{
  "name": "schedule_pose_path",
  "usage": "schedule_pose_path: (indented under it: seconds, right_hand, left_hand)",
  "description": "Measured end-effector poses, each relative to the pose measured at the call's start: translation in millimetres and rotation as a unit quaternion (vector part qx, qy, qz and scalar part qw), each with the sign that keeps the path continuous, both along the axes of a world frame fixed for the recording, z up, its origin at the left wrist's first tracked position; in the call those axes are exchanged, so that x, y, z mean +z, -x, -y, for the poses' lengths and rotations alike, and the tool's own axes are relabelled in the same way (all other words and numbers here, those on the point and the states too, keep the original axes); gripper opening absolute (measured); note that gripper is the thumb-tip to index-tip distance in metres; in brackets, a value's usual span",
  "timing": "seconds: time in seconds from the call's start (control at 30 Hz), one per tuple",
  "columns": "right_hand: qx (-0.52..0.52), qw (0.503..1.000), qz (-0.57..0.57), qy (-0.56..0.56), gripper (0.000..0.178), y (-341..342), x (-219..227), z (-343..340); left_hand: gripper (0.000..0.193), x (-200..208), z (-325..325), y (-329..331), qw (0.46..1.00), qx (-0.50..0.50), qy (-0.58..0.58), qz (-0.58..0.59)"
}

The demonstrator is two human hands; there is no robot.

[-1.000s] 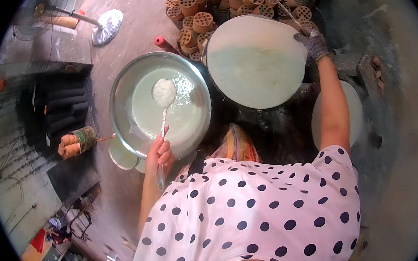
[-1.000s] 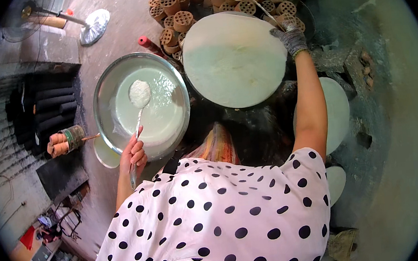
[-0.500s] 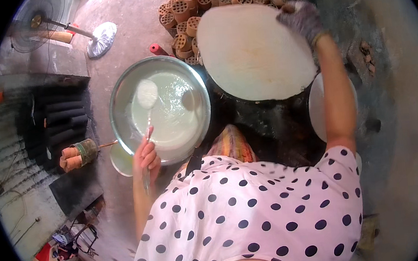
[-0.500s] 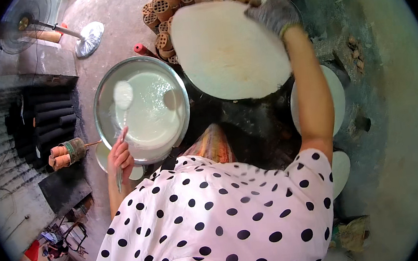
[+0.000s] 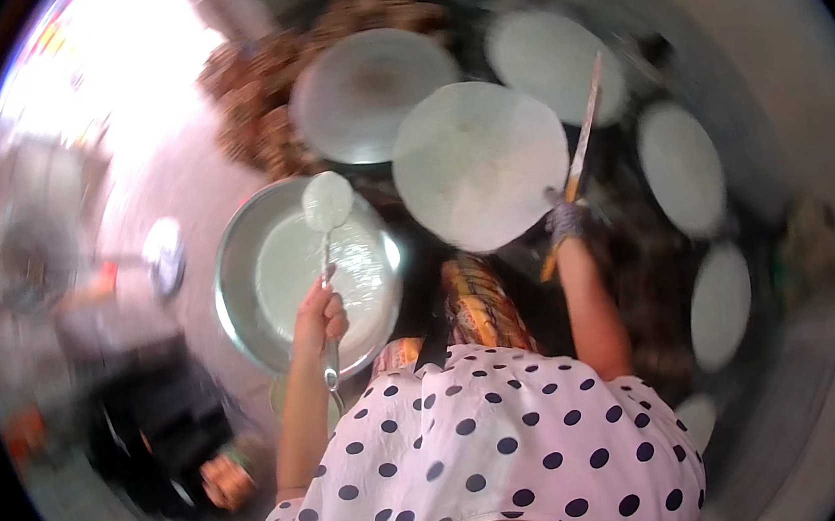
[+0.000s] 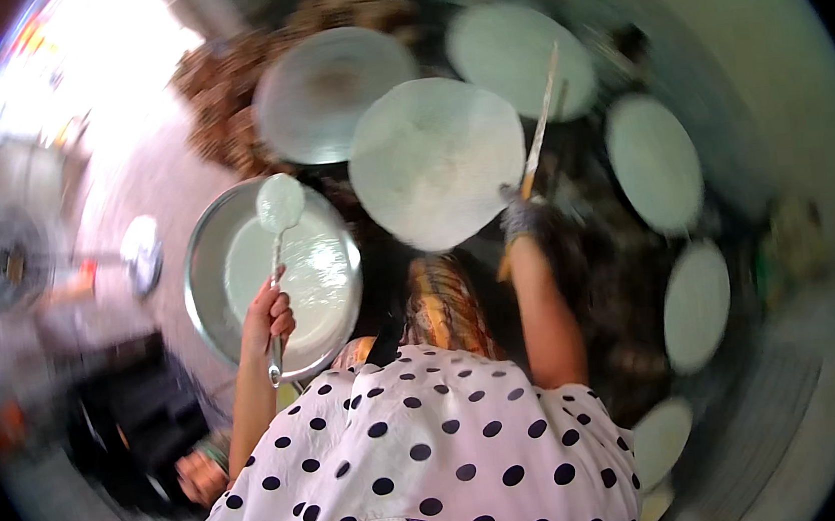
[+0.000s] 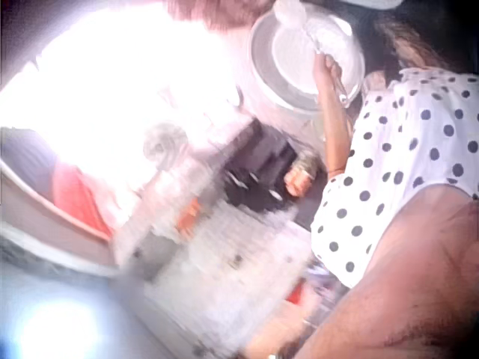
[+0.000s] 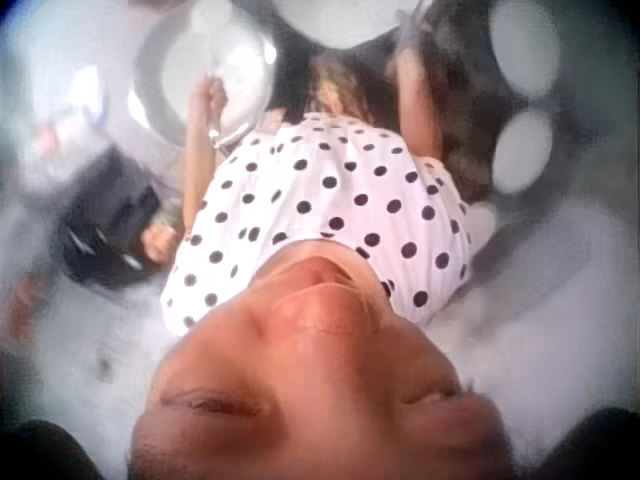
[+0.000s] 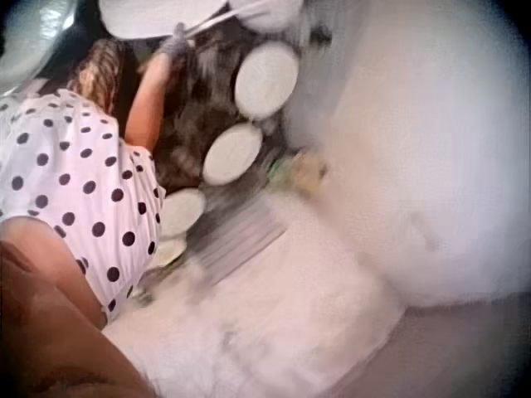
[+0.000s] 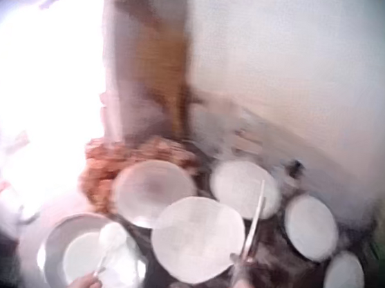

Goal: The person pours white liquid onto heated cloth steamers, spreads it using a ladle, and then removes the resulting rice paper sheets with a long wooden stick.

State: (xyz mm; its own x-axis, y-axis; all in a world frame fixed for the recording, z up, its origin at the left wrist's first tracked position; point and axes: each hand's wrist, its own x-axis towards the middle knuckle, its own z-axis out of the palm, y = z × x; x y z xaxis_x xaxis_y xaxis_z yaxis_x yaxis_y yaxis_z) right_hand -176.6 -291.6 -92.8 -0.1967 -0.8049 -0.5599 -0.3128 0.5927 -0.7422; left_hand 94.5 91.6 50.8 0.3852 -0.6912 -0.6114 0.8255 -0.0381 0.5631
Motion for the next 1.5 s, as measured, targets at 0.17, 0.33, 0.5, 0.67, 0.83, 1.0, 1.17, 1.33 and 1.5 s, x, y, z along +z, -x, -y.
schedule_pose_path:
  seconds: [0.17, 0.33, 0.5, 0.67, 0.83, 1.0, 1.17, 1.33, 1.5]
  right_hand:
    - [-0.312, 0.916, 0.221, 0.118, 0.026, 252, 97, -196]
    - [-0.492, 0.853, -0.146, 0.097, 0.042, 499, 174, -332]
    - [-0.299, 0.72, -0.609, 0.143, 0.054, 690, 334, -457]
    - [-0.243, 0.629, -0.711, 0.201, 0.052, 765, 334, -500]
    - [-0.4, 0.717, -0.564, 0.089, 0.048, 857, 169, -563]
    - [-0.517, 0.751, -0.41, -0.028, 0.045, 877, 12, -612]
    - [-0.552, 0.749, -0.361, -0.057, 0.042, 896, -32, -605]
    - [-0.556, 0.755, -0.346, -0.049, 0.039, 899, -42, -593]
    - [-0.565, 0.741, -0.357, 0.064, 0.036, 858, -38, -556]
  left_hand:
    - [0.032, -9, 26, 85, 0.978, -0.183, 0.044, -0.09]
    - [0.032, -18, 116, 150, 0.899, -0.398, 0.033, -0.179]
    - [0.034, -7, 122, 296, 0.84, -0.506, 0.023, -0.194]
    - [0.033, 25, 96, 432, 0.814, -0.556, -0.016, -0.169]
    - [0.036, 14, 81, 520, 0.798, -0.568, -0.039, -0.198]
    - [0.038, 13, 77, 559, 0.778, -0.586, -0.046, -0.223]
    - [0.04, 15, 67, 594, 0.802, -0.569, -0.059, -0.174]
    - [0.039, 14, 69, 585, 0.802, -0.553, -0.056, -0.219]
    - [0.037, 26, 60, 551, 0.824, -0.518, -0.053, -0.224]
